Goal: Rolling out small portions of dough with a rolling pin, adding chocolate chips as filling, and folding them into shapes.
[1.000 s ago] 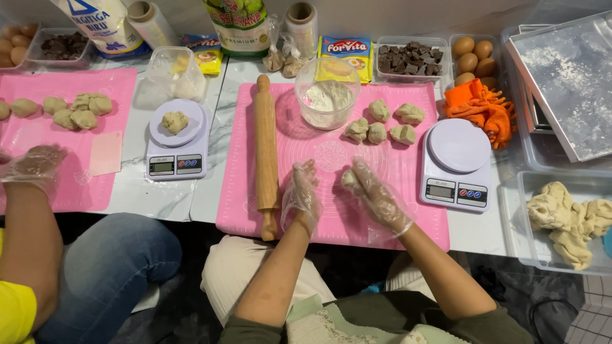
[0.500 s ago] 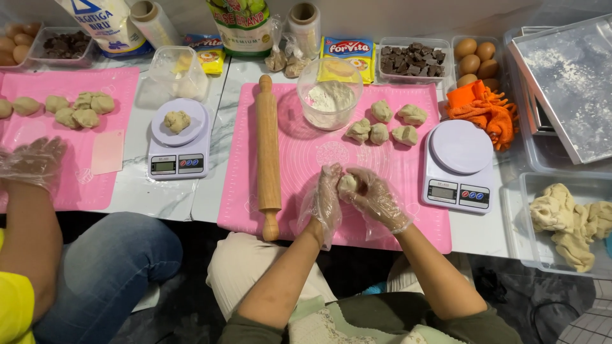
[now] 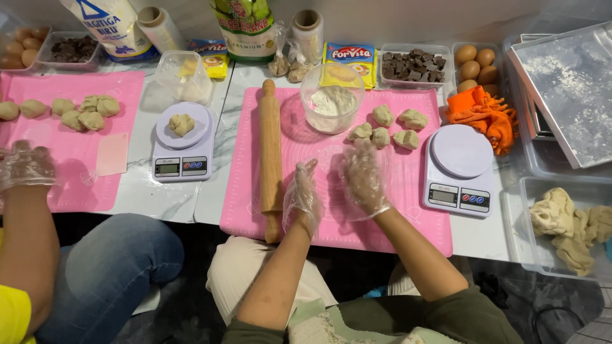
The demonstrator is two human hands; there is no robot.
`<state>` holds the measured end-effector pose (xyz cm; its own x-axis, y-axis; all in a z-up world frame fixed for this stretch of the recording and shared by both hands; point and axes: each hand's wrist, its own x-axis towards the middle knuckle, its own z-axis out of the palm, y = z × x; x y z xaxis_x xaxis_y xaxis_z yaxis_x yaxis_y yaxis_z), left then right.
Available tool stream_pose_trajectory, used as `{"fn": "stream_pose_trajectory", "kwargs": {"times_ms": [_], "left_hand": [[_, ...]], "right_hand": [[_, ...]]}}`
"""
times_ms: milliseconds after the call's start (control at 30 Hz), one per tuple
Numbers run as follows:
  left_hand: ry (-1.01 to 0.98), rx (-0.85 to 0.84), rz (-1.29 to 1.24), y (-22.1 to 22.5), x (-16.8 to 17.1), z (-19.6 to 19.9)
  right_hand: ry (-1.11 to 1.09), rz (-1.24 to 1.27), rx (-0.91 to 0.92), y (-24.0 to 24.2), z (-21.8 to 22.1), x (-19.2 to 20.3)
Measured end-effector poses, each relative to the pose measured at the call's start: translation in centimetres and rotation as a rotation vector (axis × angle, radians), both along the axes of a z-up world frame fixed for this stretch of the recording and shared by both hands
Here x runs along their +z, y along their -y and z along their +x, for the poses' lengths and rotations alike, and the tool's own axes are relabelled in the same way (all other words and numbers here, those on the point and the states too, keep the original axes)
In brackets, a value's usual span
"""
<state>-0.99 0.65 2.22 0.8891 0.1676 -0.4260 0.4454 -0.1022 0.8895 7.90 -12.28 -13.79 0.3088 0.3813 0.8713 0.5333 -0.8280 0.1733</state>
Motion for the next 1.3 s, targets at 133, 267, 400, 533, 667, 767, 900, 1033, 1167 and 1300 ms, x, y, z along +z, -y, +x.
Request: {"fn": "stream_pose_trajectory", "kwargs": {"times_ms": [133,267,400,533,667,767,900,1033,1167,1300], "left_hand": [[-0.031,-0.063,0.180,-0.1,-2.4,0.6],[0.017,0.093,-0.174,0.2,-2.0,0.5],[0.004,0.087,-0.249,0.7,-1.1,-0.1],[0.039,0.139,-0.352,1.2,-1.6,-0.3],[0.150,0.380,-0.597,2.4,-0.8,0.0],[0.113,0.354,-0.628,1.8,-5.4,1.4],[0.148,0.358,-0.676,1.7,-7.5,2.6],[0.159,0.381,-0.703,1.9,-6.7,2.1],[0.097,0.378,-0.762,1.5,-7.5,2.4],[0.101,0.358,-0.748,1.0,-8.4,2.7]], "right_hand": [[-0.843,-0.376,-0.102,-1.0,-6.5,6.0],[-0.973,-0.108,-0.112,-0.2,-10.2,9.8],[-0.496,-0.088,-0.108,4.7,-2.8,-0.7],[-0.616,-0.047,-0.061,0.2,-4.7,2.5],[-0.736,-0.031,0.014,0.7,-8.4,2.5],[-0.984,0.088,-0.207,1.6,-8.2,5.6],[-0.592,-0.113,-0.154,3.0,-3.2,1.5],[-0.651,-0.247,-0.141,-0.3,-4.5,2.6],[-0.608,-0.020,-0.027,0.4,-5.6,0.5],[-0.582,-0.002,-0.207,2.1,-4.7,2.7]]}}
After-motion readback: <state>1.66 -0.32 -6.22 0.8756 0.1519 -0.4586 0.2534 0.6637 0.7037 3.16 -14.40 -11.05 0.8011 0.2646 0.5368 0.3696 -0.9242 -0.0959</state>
